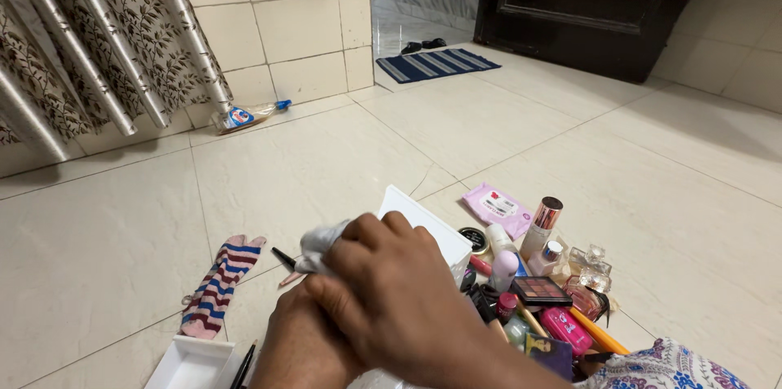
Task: The person wipes a white plastic cosmetic organizer with a grey cloth. They clean the exterior surfaces, the interior compartments, and the perforated bottom of the organizer. The person rotates the organizer to access all sides and compartments during the cleaning process.
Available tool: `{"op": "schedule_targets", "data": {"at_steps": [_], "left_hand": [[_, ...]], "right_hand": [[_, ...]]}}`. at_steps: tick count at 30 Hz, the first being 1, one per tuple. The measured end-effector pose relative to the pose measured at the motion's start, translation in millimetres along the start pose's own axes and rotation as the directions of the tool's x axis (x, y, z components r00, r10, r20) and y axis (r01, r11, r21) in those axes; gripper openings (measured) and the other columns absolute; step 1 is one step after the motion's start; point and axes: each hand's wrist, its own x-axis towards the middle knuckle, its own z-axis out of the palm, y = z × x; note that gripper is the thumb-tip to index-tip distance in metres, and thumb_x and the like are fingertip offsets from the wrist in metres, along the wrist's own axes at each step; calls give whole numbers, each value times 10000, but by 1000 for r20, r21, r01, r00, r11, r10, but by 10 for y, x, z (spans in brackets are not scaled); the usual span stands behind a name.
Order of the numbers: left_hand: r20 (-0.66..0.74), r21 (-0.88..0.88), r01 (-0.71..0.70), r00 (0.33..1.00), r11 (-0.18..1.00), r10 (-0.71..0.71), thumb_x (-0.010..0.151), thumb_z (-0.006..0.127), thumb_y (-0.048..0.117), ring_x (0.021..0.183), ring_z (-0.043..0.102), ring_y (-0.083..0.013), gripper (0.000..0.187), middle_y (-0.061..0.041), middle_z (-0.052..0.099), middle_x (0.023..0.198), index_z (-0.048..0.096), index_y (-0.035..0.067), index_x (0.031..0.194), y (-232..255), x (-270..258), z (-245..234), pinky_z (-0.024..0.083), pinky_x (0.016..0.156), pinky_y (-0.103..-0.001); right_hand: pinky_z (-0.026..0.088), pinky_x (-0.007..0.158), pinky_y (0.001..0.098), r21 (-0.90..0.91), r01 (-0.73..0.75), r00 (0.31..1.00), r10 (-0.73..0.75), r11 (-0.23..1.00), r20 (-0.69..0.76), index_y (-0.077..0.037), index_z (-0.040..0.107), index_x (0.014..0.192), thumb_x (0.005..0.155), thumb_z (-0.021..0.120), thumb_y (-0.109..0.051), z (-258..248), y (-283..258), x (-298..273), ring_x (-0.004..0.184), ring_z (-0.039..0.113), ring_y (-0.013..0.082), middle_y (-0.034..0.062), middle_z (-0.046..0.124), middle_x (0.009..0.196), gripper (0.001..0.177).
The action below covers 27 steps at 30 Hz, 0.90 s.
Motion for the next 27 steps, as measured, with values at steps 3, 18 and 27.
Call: {"op": "schedule_targets", "data": {"at_steps": [3,18,27], "left_hand": [[3,77,66,998,995,-66,522,951,316,1077,732,-247,791,-132,759,1099,672,58,1216,76,-43,-26,570,987,-359],[46,2,195,980,981,-195,487,950,247,1100,740,-258,928,-137,772,1126,571,82,1318,300,-173,-59,563,1008,-358],[-71,-95,33,997,995,-40,520,839,223,971,740,-227,794,-139,803,1020,626,64,1268,251,-234,-9,604,899,-359]], "right_hand": [[513,772,452,-9,2,999,-1,1000,43,-135,762,999,848,733,-261,59,125,29,920,621,317,94,691,1028,199],[520,757,425,-89,-41,999,42,995,12,-121,739,967,829,732,-198,48,54,-24,852,616,295,78,685,942,158],[518,750,470,-145,-187,982,184,972,-34,-83,708,1164,789,731,-183,-4,535,354,870,619,334,108,677,982,389]]}}
